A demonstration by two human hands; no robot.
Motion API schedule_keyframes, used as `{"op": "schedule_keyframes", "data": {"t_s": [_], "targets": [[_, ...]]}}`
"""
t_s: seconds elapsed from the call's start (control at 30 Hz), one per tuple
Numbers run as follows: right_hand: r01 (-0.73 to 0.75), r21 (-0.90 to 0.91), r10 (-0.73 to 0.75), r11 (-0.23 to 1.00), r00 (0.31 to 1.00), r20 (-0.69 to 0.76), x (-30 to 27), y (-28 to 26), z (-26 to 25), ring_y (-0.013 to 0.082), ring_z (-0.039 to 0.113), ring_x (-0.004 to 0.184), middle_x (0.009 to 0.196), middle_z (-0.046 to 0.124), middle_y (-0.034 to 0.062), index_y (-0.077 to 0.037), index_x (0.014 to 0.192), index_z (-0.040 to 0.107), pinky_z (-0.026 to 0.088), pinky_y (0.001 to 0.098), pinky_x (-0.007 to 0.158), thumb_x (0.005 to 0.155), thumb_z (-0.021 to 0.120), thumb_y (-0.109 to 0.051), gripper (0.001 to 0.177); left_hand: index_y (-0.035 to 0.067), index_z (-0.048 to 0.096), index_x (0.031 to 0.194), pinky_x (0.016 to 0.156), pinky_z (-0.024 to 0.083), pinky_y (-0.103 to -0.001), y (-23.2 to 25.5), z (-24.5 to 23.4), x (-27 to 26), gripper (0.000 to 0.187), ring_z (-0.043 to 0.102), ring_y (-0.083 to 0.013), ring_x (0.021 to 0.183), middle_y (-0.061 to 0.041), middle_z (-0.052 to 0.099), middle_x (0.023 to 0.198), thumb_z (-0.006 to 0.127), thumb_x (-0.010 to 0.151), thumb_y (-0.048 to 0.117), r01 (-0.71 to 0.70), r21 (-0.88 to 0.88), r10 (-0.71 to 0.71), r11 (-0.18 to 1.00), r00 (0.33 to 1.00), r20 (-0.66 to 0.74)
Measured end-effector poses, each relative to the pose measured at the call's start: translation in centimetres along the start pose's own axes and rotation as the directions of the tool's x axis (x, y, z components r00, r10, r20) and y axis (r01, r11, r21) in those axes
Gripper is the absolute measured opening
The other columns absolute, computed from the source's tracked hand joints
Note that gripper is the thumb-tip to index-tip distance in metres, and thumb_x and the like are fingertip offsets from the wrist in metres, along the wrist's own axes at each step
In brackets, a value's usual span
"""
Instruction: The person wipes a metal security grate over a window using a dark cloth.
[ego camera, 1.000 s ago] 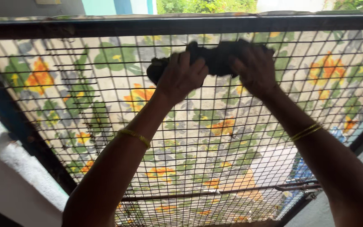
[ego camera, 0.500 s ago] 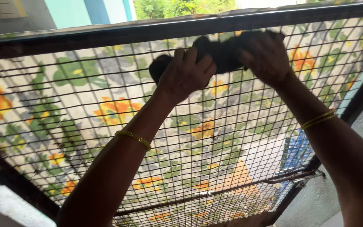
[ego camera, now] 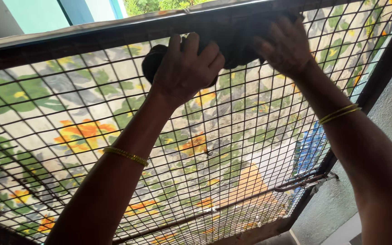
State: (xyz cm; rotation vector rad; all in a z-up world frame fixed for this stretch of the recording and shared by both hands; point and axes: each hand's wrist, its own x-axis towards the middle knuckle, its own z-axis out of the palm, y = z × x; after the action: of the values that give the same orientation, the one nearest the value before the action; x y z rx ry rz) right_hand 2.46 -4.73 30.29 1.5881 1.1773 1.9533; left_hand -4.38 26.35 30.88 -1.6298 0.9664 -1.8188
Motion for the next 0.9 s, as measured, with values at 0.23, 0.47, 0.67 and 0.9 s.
{"op": "schedule_keyframes", "data": {"t_s": [0.23,0.47,0.67,0.9], "targets": [[-0.060,-0.091,0.065,0.994,0.996,0.053,-6.7,4.7,-0.6,0.0280,0.061,0.108,0.124,0.064,0.0071,-0.019,0.133,0.053,0.044,0.0405,0.086,0.106,0.066,-0.011,0.031,0.018,0.072,0.116,0.092,0.050,-0.054,3.8,3.4,3.1,0.016,0.057,-0.0303,0.114,0.001,0.061,0.137,0.068,0.106,0.030,-0.041,0.014,0.042,0.999,0.994,-0.105],[-0.154,-0.164,0.186,0.974,0.962,0.199,-13.2,8.2,-2.2,0.0273,0.060,0.108,0.122,0.063,0.0043,-0.023,0.136,0.053,0.043,0.0397,0.084,0.108,0.070,-0.014,0.034,0.020,0.073,0.118,0.088,0.051,-0.059,8.5,7.9,8.2,0.021,0.058,-0.0340,0.113,0.000,0.062,0.133,0.065,0.101,0.030,0.006,-0.104,-0.017,0.995,0.995,-0.100],[-0.250,-0.099,0.266,0.963,0.940,0.212,-17.9,10.5,-3.5,0.0303,0.059,0.112,0.126,0.062,0.0051,-0.022,0.133,0.055,0.047,0.0447,0.093,0.097,0.078,-0.016,0.042,0.007,0.076,0.119,0.074,0.046,-0.045,12.7,11.5,12.3,0.027,0.056,-0.0271,0.098,-0.005,0.062,0.107,0.063,0.104,0.026,-0.084,0.014,0.085,0.996,0.992,-0.091],[-0.284,-0.222,0.342,0.933,0.890,0.301,-22.1,12.7,-3.9,0.0274,0.056,0.111,0.124,0.058,0.0017,-0.030,0.141,0.059,0.048,0.0400,0.092,0.098,0.085,-0.013,0.053,0.013,0.074,0.094,0.069,0.046,-0.043,15.6,13.6,15.4,0.017,0.055,-0.0258,0.090,-0.001,0.060,0.101,0.064,0.098,0.026,-0.058,-0.028,0.054,0.998,0.989,-0.136]]}}
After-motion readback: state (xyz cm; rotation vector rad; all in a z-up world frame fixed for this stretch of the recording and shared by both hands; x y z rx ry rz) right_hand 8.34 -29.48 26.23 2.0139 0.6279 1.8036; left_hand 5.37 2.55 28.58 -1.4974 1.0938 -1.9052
